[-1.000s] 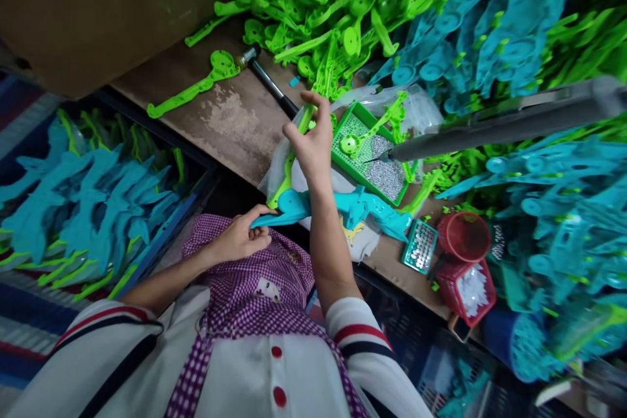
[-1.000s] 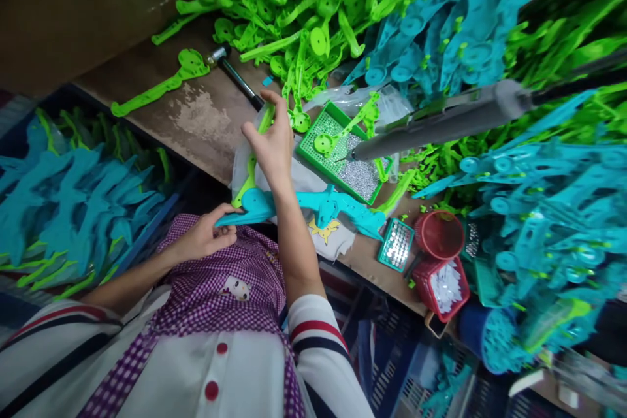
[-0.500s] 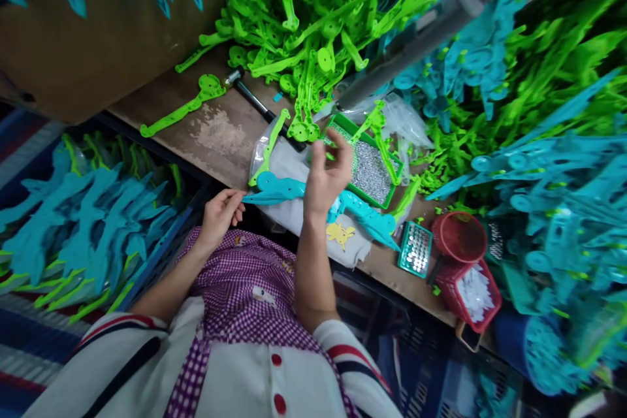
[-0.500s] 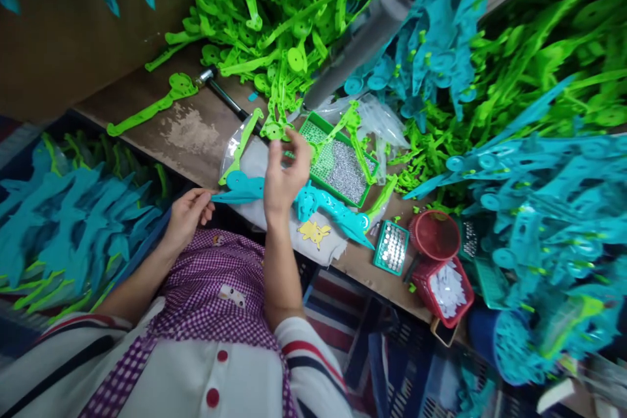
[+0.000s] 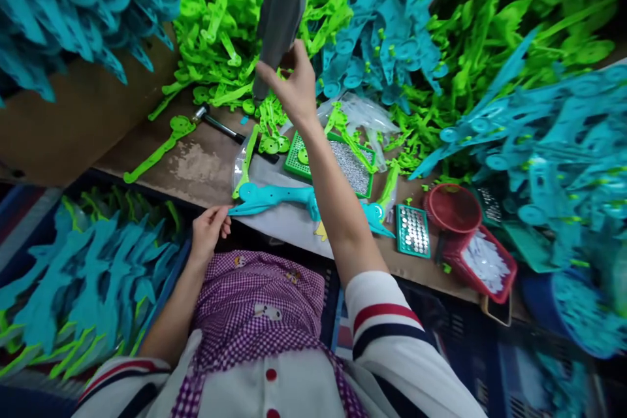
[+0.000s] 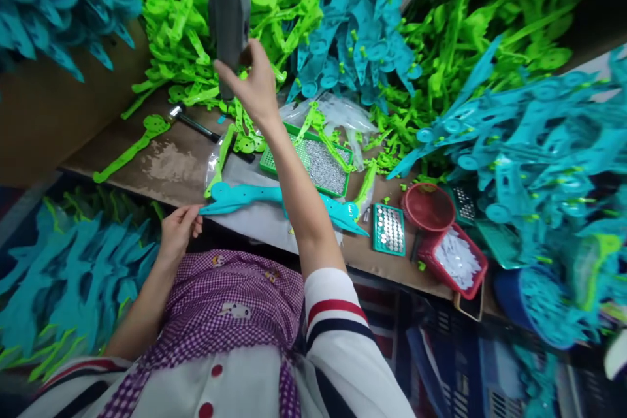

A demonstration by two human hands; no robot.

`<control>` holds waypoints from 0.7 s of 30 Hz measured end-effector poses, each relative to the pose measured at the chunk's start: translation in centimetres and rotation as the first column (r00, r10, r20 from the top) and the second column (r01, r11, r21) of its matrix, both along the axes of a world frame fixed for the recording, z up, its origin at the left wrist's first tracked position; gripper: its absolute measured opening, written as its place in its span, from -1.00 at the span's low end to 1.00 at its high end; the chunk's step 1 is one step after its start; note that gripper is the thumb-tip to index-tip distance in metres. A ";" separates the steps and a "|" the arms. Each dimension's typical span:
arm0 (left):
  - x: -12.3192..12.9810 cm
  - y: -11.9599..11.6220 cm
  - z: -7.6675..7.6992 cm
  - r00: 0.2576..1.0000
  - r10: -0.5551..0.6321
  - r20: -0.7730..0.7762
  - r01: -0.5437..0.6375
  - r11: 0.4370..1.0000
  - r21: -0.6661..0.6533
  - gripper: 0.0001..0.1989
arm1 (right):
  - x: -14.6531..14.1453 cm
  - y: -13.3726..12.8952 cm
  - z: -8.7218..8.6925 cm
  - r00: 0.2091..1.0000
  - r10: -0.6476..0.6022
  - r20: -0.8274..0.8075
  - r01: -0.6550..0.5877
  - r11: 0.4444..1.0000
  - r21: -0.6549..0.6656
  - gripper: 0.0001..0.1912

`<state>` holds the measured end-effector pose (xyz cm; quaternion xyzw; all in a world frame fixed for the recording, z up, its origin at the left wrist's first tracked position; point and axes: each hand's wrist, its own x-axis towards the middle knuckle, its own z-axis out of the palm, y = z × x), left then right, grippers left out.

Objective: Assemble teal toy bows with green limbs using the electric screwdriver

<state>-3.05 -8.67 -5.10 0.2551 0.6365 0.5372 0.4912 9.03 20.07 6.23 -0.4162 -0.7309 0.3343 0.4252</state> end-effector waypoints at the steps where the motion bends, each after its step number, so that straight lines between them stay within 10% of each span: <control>1: 0.0 0.0 0.1 1.000 -0.003 -0.006 0.003 1.000 -0.002 -0.58 | -0.1 -0.2 0.2 1.000 0.027 -0.010 -0.026 1.000 0.005 -0.24; 8: 0.3 0.2 0.8 1.000 0.007 -0.002 -0.007 1.000 -0.007 -0.60 | 4.4 -5.9 2.3 0.983 -0.148 -0.112 0.150 0.989 0.008 -0.38; 14: 0.4 0.1 0.8 0.999 0.048 0.019 -0.048 0.999 0.005 -0.62 | 10.1 -9.5 -1.7 0.911 -0.376 -0.169 0.348 0.921 -0.174 -0.46; 21: 0.5 0.4 1.3 0.998 0.062 0.012 -0.062 0.998 -0.020 -0.61 | 10.2 -9.8 -3.8 0.831 -0.428 -0.355 0.365 0.901 -0.233 -0.54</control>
